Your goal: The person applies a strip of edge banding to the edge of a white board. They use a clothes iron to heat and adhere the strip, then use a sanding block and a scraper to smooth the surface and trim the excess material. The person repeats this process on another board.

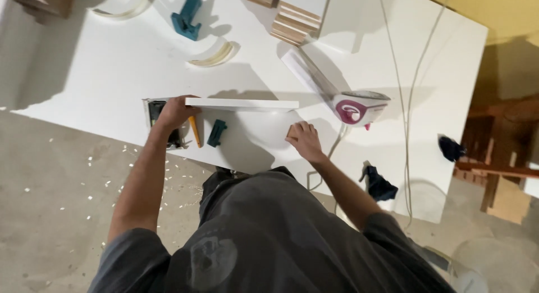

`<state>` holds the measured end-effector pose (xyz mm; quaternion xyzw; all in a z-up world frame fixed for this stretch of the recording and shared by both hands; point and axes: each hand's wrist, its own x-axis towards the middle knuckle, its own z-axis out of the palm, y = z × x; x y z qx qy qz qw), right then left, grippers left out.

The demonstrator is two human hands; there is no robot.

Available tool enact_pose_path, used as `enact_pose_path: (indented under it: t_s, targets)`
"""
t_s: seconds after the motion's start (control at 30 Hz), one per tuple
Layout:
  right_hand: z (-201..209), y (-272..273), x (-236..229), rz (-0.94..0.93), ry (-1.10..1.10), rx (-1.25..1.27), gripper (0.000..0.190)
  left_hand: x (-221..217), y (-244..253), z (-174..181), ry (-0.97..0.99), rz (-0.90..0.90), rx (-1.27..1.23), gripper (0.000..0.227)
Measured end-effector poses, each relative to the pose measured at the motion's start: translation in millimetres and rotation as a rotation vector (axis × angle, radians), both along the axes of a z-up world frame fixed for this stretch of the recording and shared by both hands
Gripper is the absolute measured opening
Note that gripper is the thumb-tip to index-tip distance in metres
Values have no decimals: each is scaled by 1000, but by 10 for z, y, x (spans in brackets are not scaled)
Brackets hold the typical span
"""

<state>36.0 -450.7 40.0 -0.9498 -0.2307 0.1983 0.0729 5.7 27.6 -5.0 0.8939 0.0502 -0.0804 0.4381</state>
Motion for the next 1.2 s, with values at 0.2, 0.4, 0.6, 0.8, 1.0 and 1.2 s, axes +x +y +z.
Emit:
enact_pose_path:
  t_s: [0.2,0.4,0.6,0.8,1.0,1.2]
  targets:
    - [-710,-101,-72,-134,-344,71,70,352,470,41,-85,109,116,41]
    - [-297,8,-193,-194,-410,595,11,1748,813,379,-214,25,411,53]
    - [558,494,-458,-562,210,441,46,2524,775,211,83,-180,805,27]
    - [1441,1146,-350,-489,482,841,32,2101,619,319,-286,-4,470,23]
    - [1712,1711,216,-376,270,1191,74,868,-809,1395,-502,135,16,32]
    - [1271,1390,463,-408,229,1437,49,245,-1533,2051,-499,87,-217,33]
